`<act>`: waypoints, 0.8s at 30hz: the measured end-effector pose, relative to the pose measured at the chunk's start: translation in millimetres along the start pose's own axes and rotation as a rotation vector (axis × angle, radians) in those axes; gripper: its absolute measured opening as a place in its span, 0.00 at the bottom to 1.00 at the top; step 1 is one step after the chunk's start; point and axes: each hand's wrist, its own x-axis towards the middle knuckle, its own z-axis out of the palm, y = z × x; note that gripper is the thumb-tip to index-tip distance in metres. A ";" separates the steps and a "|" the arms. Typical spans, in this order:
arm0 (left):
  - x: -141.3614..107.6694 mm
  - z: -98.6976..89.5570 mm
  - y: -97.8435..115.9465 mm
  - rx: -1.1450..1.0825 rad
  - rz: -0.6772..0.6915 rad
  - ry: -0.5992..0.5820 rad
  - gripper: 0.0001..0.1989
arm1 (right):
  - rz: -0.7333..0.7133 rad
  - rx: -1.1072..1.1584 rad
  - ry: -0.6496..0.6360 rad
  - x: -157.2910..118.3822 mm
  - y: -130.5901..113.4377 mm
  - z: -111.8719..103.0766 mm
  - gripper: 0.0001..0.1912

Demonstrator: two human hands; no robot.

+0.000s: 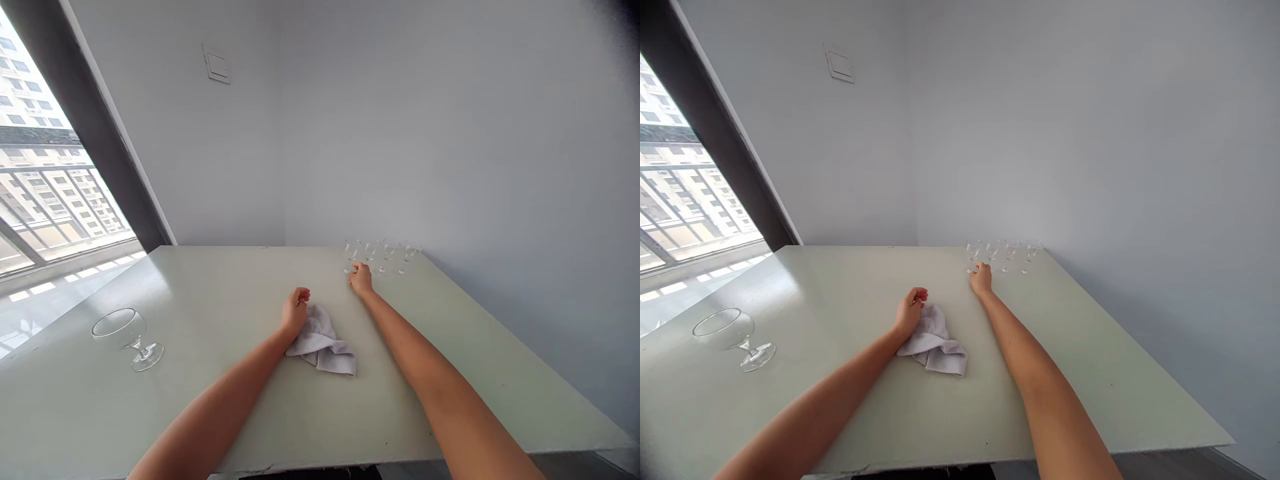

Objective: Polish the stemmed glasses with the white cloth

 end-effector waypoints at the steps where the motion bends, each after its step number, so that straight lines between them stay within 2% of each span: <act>1: 0.6 0.3 -0.6 -0.008 -0.003 0.001 0.13 | -0.018 -0.009 0.006 -8.8 -3.1 -4.4 0.10; 4: 1.6 1.0 -1.2 -0.030 -0.010 0.008 0.13 | -0.095 -0.014 -0.041 -45.5 -20.0 -18.7 0.09; 5: 1.8 1.1 -1.1 -0.034 -0.011 0.011 0.12 | -0.140 -0.010 -0.108 -60.7 -27.8 -22.9 0.08; 7: 1.9 1.1 -0.4 -0.037 -0.010 0.020 0.12 | -0.298 -0.015 -0.360 -93.0 -43.6 -29.0 0.09; 9: 1.5 0.9 1.3 -0.033 -0.003 0.035 0.12 | -0.566 -0.091 -0.719 -123.2 -55.7 -30.2 0.19; 10: 0.9 0.8 3.0 -0.029 0.004 0.047 0.12 | -0.677 -0.154 -0.833 -135.9 -59.0 -28.6 0.24; 11: 0.0 0.7 5.4 -0.024 0.015 0.063 0.12 | -0.755 -0.222 -0.879 -146.4 -60.2 -25.8 0.27; 12: -1.3 0.5 8.9 -0.018 0.028 0.080 0.12 | -0.787 -0.280 -0.855 -154.3 -59.5 -22.0 0.26; 14: -5.4 -0.6 19.5 -0.008 0.066 0.106 0.12 | -0.779 -0.342 -0.753 -162.9 -54.1 -13.6 0.18; 17: -16.8 -8.9 44.8 0.079 0.192 0.070 0.11 | -0.720 -0.317 -0.696 -162.4 -44.7 -5.0 0.12; 19: -28.8 -24.1 65.5 0.176 0.330 0.014 0.10 | -0.670 -0.283 -0.697 -158.6 -41.9 -3.8 0.09; 21: -43.2 -50.4 84.5 0.263 0.493 0.032 0.09 | -0.600 -0.234 -0.687 -155.5 -41.7 -4.8 0.09; 22: -50.7 -67.8 91.9 0.322 0.576 0.102 0.08 | -0.564 -0.205 -0.682 -154.5 -42.0 -5.5 0.10; 23: -57.9 -87.6 97.1 0.391 0.669 0.254 0.07 | -0.533 -0.177 -0.679 -153.9 -42.3 -6.2 0.11; 24: -64.6 -109.2 99.8 0.477 0.766 0.464 0.08 | -0.513 -0.154 -0.682 -153.6 -42.4 -6.7 0.11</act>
